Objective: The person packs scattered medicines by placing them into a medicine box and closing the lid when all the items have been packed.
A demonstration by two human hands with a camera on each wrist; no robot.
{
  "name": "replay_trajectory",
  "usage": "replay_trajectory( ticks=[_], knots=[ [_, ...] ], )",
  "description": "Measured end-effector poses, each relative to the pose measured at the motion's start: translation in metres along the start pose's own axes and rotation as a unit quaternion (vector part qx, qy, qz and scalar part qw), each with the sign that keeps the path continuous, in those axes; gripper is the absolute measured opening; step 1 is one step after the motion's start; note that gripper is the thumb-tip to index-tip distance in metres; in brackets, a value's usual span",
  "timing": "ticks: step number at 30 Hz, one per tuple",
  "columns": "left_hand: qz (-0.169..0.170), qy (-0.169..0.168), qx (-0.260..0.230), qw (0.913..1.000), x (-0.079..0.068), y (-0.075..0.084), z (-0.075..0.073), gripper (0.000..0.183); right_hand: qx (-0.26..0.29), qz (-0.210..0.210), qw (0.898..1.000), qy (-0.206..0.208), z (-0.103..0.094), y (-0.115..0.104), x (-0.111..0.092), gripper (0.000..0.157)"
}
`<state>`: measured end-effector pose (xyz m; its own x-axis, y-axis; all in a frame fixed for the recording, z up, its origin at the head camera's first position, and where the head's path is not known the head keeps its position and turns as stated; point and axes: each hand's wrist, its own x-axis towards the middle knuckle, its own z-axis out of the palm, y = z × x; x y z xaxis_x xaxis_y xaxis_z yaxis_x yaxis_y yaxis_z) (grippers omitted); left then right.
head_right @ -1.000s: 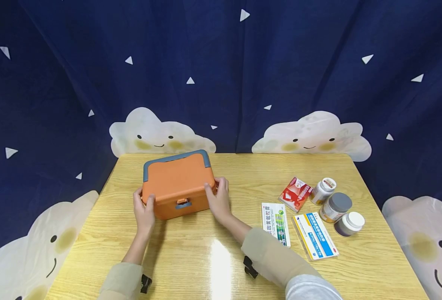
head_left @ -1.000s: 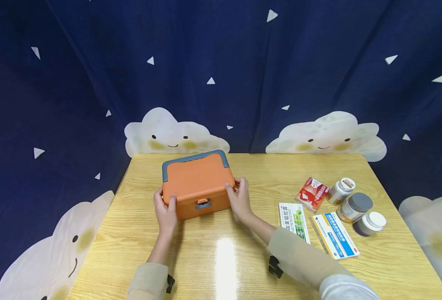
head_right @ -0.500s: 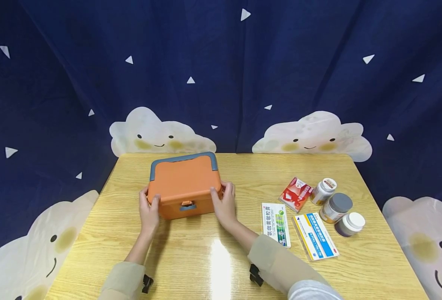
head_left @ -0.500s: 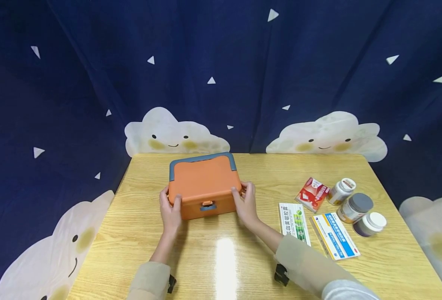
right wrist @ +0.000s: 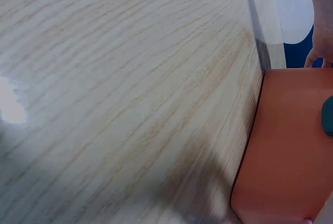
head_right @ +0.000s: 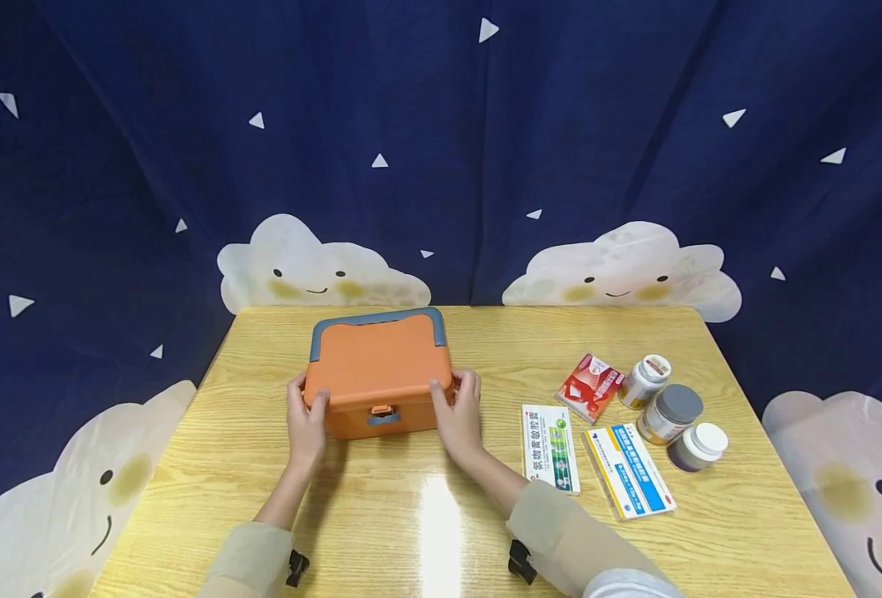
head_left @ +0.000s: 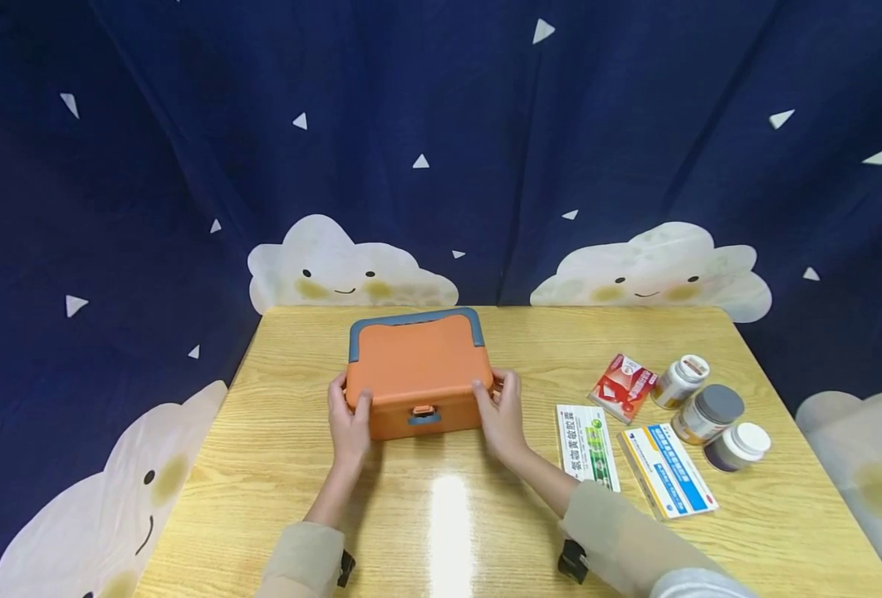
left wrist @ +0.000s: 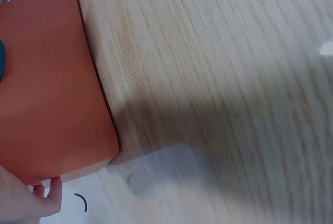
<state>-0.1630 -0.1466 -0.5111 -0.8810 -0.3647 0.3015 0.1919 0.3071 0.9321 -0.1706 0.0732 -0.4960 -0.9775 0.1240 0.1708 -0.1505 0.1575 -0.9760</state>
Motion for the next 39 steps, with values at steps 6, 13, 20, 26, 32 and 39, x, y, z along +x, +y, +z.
replay_trajectory(
  ticks=[6, 13, 20, 26, 32, 39],
  knots=[
    [0.013, -0.011, -0.002, 0.9999, -0.006, 0.013, 0.002, 0.046, -0.009, -0.003, 1.0, 0.005, -0.008, -0.025, -0.013, 0.034],
    [0.018, -0.013, -0.006, 0.9997, -0.014, 0.044, 0.004, 0.044, -0.019, 0.005, 1.0, 0.011, -0.016, -0.029, -0.018, 0.036],
    [0.01, -0.027, -0.009, 0.9995, -0.018, 0.047, 0.008, 0.044, -0.015, 0.006, 1.0, 0.02, -0.021, -0.033, -0.023, 0.035],
    [-0.005, -0.038, -0.014, 0.9992, -0.019, 0.039, 0.011, 0.044, -0.015, 0.004, 0.999, 0.029, -0.025, -0.033, -0.027, 0.036],
    [0.005, -0.037, -0.01, 0.9993, -0.018, 0.012, 0.02, 0.046, -0.019, 0.004, 0.999, 0.037, -0.029, -0.032, -0.031, 0.036],
    [0.017, -0.036, -0.012, 0.9991, -0.022, 0.01, 0.024, 0.049, -0.013, 0.021, 0.999, 0.039, -0.037, -0.003, -0.028, 0.037]
  ],
)
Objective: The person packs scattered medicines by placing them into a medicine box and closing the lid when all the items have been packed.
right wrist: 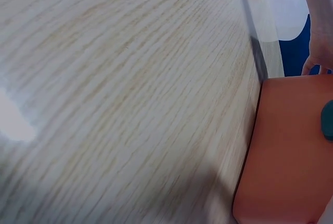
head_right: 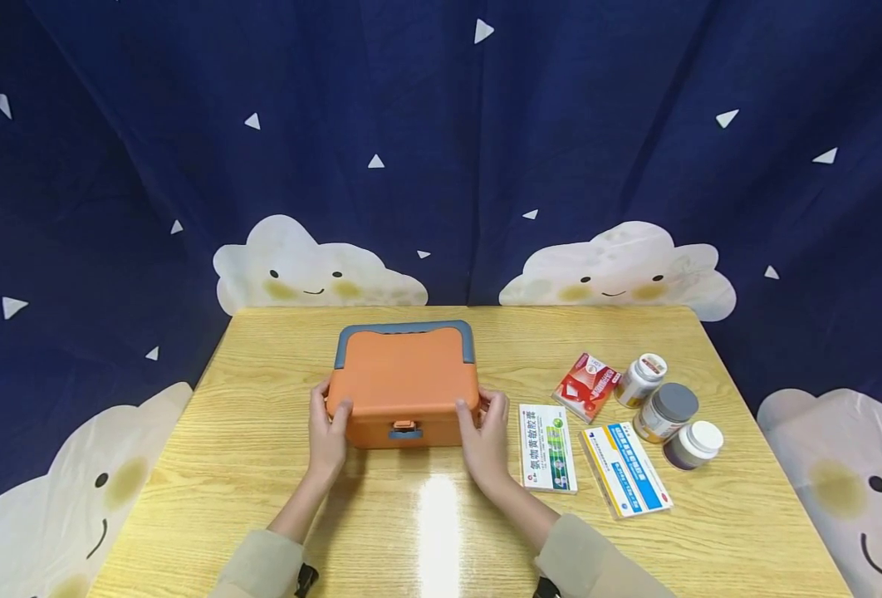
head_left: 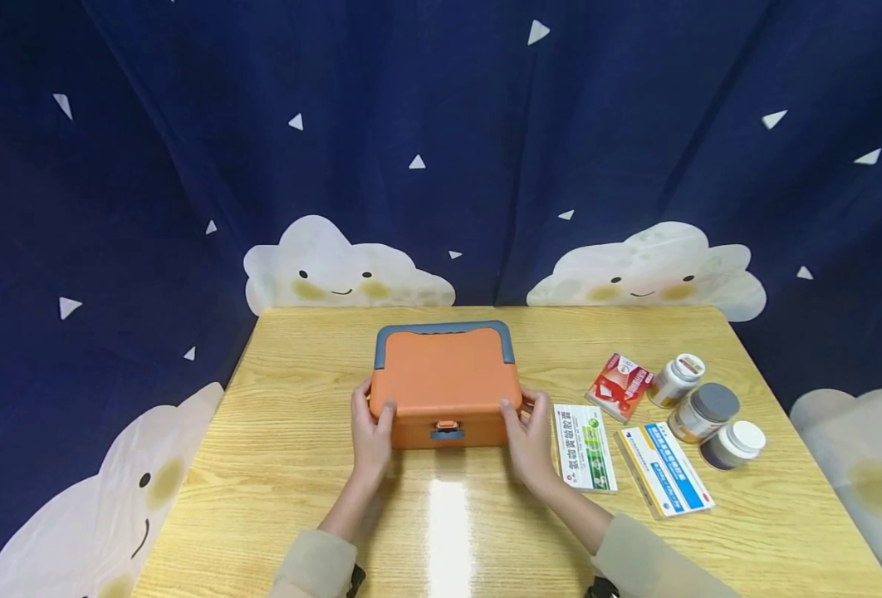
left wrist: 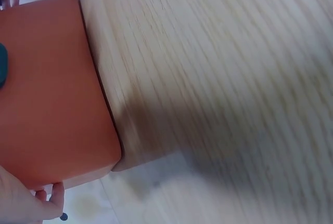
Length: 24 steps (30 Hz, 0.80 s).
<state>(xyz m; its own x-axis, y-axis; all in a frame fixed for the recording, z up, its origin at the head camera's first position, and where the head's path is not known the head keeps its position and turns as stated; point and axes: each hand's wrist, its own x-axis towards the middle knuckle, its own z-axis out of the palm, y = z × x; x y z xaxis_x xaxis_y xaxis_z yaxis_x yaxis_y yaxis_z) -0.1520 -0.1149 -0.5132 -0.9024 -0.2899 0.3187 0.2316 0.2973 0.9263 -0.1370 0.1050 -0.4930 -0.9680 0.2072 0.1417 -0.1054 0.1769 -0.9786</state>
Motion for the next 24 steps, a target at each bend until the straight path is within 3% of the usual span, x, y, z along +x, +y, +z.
replay_trajectory(
  ticks=[8, 15, 24],
  knots=[
    [-0.01, -0.012, -0.006, 0.9999, -0.006, 0.007, 0.004, 0.049, -0.009, -0.018, 1.0, 0.013, -0.007, 0.007, -0.005, 0.038],
    [-0.004, -0.016, -0.005, 0.9999, -0.012, 0.046, 0.002, 0.047, -0.006, -0.017, 1.0, 0.017, -0.012, 0.005, -0.009, 0.038],
    [-0.001, -0.021, -0.007, 0.9998, -0.019, 0.051, 0.006, 0.049, -0.009, -0.011, 0.999, 0.029, -0.017, 0.007, -0.013, 0.037]
  ],
)
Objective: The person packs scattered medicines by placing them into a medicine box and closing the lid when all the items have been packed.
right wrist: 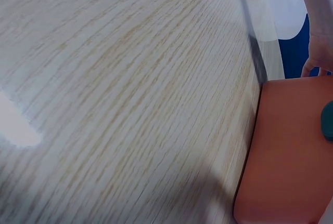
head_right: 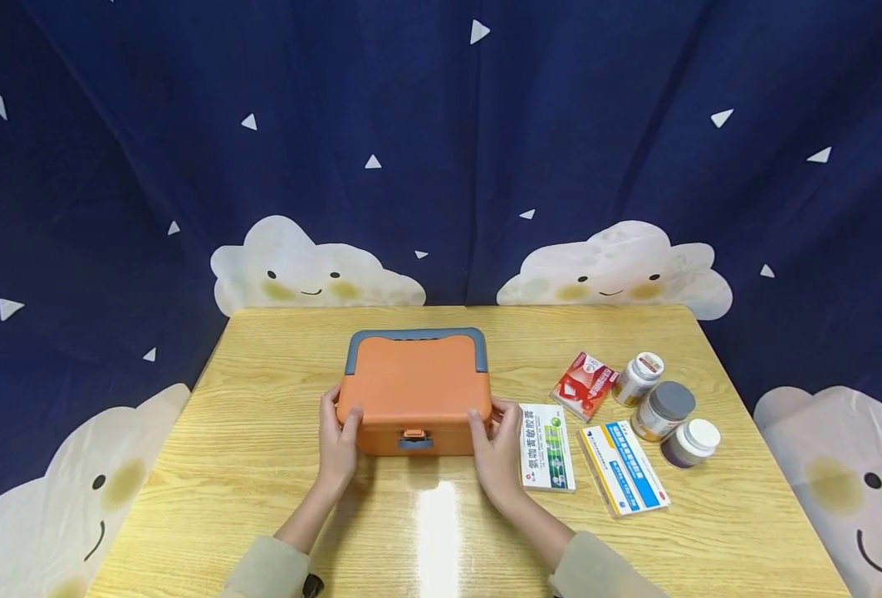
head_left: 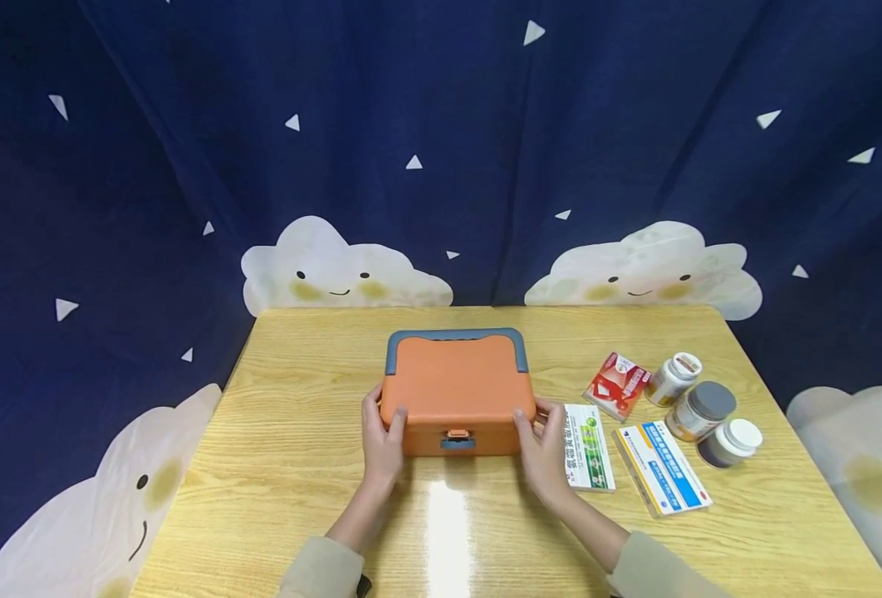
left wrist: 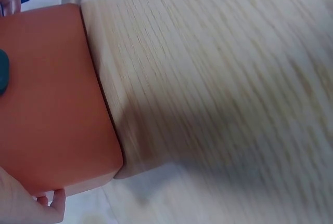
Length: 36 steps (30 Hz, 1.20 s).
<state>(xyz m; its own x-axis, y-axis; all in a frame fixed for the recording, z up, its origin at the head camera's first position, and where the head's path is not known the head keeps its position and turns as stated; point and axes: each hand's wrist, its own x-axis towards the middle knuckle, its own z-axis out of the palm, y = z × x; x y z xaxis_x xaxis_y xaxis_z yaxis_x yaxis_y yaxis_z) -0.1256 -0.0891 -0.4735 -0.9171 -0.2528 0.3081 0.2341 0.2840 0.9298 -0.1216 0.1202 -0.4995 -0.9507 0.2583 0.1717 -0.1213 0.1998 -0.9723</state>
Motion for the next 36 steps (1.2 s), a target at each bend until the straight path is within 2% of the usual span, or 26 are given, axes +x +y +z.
replay_trajectory(
  ticks=[2, 6, 9, 13, 22, 30, 36],
  knots=[
    [0.003, 0.0, -0.004, 1.0, -0.001, 0.0, 0.0, 0.049, 0.001, 0.001, 1.0, 0.0, -0.001, -0.001, -0.001, 0.037],
    [0.005, -0.001, -0.005, 1.0, -0.002, 0.002, 0.001, 0.049, 0.005, 0.007, 1.0, 0.0, -0.003, -0.02, -0.006, 0.036],
    [0.009, 0.0, -0.002, 1.0, -0.002, -0.015, 0.004, 0.05, 0.005, 0.006, 1.0, 0.003, -0.005, -0.019, -0.007, 0.036],
    [0.011, 0.002, 0.005, 0.9999, -0.002, -0.038, 0.009, 0.051, -0.003, -0.002, 1.0, 0.006, -0.007, 0.001, -0.005, 0.038],
    [0.017, -0.008, -0.004, 0.9998, -0.008, -0.038, 0.011, 0.051, -0.003, -0.015, 1.0, 0.012, -0.012, 0.001, -0.009, 0.037],
    [0.012, -0.011, -0.008, 0.9998, -0.01, -0.037, 0.012, 0.052, 0.015, -0.013, 1.0, 0.017, -0.014, 0.001, -0.012, 0.036],
    [0.002, -0.021, -0.004, 0.9998, -0.009, -0.036, 0.011, 0.051, 0.001, -0.027, 1.0, 0.015, -0.016, 0.003, -0.011, 0.037]
  ],
)
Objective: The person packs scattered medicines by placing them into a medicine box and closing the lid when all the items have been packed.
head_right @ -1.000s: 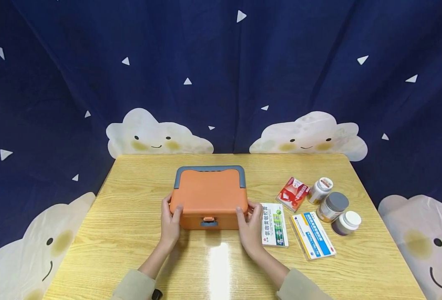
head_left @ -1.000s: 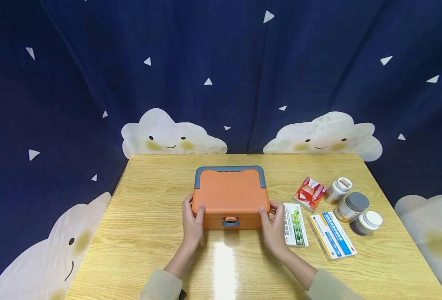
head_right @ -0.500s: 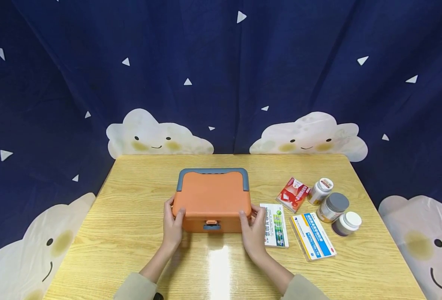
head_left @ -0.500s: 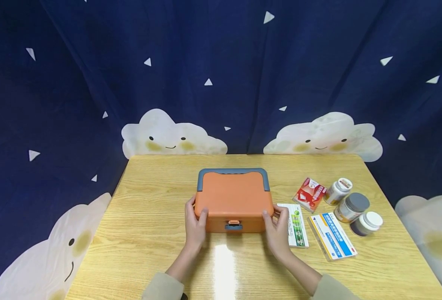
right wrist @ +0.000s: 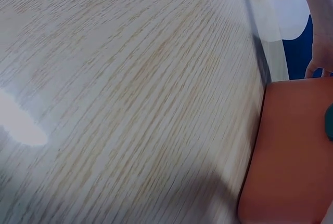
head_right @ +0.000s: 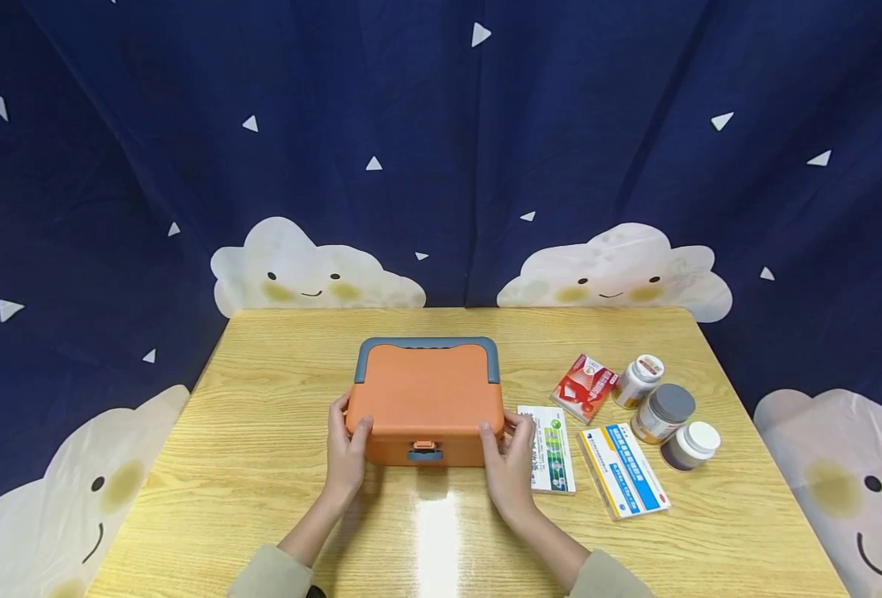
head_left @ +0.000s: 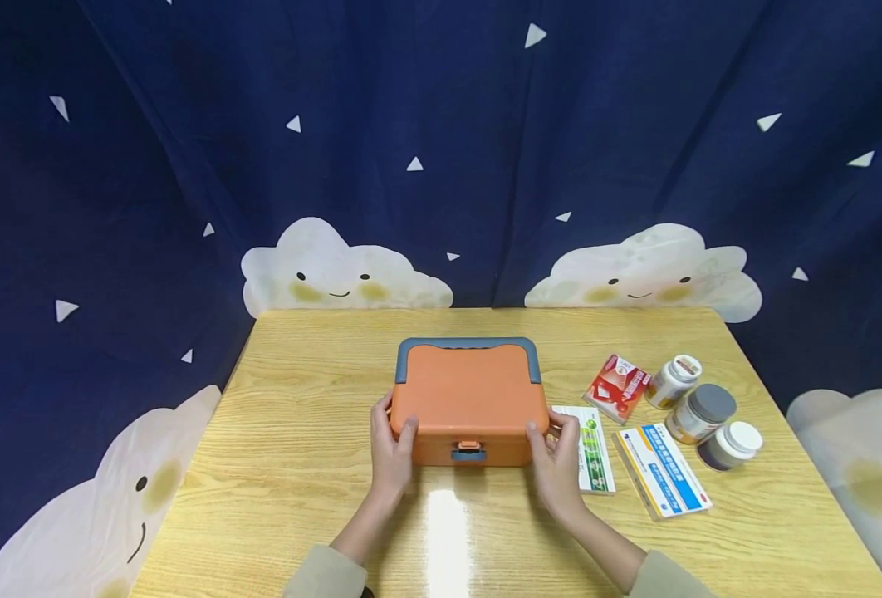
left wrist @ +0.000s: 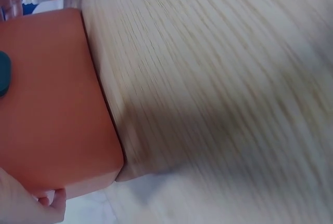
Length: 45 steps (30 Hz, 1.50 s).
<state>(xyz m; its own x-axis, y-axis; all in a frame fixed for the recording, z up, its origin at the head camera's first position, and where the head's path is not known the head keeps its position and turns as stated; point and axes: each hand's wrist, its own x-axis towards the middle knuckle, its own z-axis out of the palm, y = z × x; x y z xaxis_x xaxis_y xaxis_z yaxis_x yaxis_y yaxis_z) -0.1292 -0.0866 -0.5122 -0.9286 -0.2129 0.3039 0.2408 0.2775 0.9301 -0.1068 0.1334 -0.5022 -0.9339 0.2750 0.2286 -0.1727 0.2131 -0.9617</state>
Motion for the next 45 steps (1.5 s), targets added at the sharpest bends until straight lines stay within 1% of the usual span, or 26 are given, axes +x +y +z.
replay_trajectory(
  ticks=[3, 5, 8, 10, 13, 14, 15, 18, 20, 22, 25, 27, 29, 34, 37, 39, 42, 45],
  knots=[
    [-0.012, -0.015, -0.012, 0.9997, 0.001, 0.004, -0.003, 0.049, -0.043, -0.021, 0.999, -0.01, -0.004, 0.004, 0.001, 0.037],
    [-0.016, -0.031, -0.02, 0.9992, 0.002, 0.015, -0.006, 0.049, -0.078, -0.044, 0.996, -0.019, -0.007, 0.007, 0.002, 0.037],
    [-0.02, -0.053, -0.027, 0.998, 0.003, 0.03, -0.012, 0.05, -0.134, -0.087, 0.986, -0.036, -0.014, 0.013, 0.006, 0.037],
    [-0.02, -0.071, -0.02, 0.9971, 0.004, 0.038, -0.016, 0.051, -0.175, -0.124, 0.976, -0.049, -0.019, 0.017, 0.009, 0.037],
    [-0.024, -0.102, -0.007, 0.9945, 0.007, 0.036, -0.022, 0.055, -0.229, -0.176, 0.954, -0.078, -0.026, 0.021, 0.017, 0.04],
    [-0.022, -0.115, -0.002, 0.9931, 0.009, 0.034, -0.025, 0.055, -0.25, -0.191, 0.945, -0.086, -0.029, 0.022, 0.019, 0.042],
    [-0.024, -0.132, 0.0, 0.9909, 0.011, 0.029, -0.027, 0.057, -0.269, -0.203, 0.937, -0.094, -0.031, 0.023, 0.022, 0.045],
    [-0.021, -0.186, 0.019, 0.9821, 0.019, 0.012, -0.034, 0.064, -0.309, -0.215, 0.919, -0.118, -0.04, 0.024, 0.03, 0.057],
    [-0.006, -0.22, 0.033, 0.9749, 0.025, 0.0, -0.038, 0.07, -0.329, -0.21, 0.911, -0.134, -0.046, 0.023, 0.036, 0.066],
    [0.015, -0.248, 0.048, 0.9675, 0.031, -0.009, -0.043, 0.077, -0.335, -0.205, 0.906, -0.157, -0.051, 0.022, 0.041, 0.075],
    [0.057, -0.279, 0.072, 0.9559, 0.041, -0.015, -0.05, 0.087, -0.335, -0.213, 0.897, -0.195, -0.056, 0.02, 0.05, 0.086],
    [0.076, -0.297, 0.093, 0.9474, 0.046, -0.016, -0.054, 0.092, -0.327, -0.227, 0.891, -0.219, -0.057, 0.019, 0.056, 0.09],
    [0.092, -0.309, 0.121, 0.9388, 0.051, -0.018, -0.058, 0.097, -0.321, -0.246, 0.884, -0.237, -0.057, 0.019, 0.062, 0.092],
    [0.132, -0.322, 0.177, 0.9205, 0.063, -0.024, -0.064, 0.103, -0.286, -0.293, 0.873, -0.265, -0.056, 0.023, 0.075, 0.095],
    [0.16, -0.324, 0.192, 0.9124, 0.068, -0.026, -0.066, 0.105, -0.271, -0.313, 0.865, -0.284, -0.055, 0.027, 0.082, 0.094],
    [0.175, -0.329, 0.194, 0.9074, 0.071, -0.027, -0.066, 0.106, -0.265, -0.314, 0.862, -0.298, -0.054, 0.029, 0.084, 0.093],
    [0.19, -0.335, 0.195, 0.9021, 0.074, -0.029, -0.067, 0.105, -0.252, -0.309, 0.862, -0.312, -0.053, 0.029, 0.085, 0.092],
    [0.197, -0.335, 0.196, 0.9003, 0.074, -0.03, -0.066, 0.105, -0.235, -0.315, 0.864, -0.314, -0.052, 0.03, 0.085, 0.091]
  ],
)
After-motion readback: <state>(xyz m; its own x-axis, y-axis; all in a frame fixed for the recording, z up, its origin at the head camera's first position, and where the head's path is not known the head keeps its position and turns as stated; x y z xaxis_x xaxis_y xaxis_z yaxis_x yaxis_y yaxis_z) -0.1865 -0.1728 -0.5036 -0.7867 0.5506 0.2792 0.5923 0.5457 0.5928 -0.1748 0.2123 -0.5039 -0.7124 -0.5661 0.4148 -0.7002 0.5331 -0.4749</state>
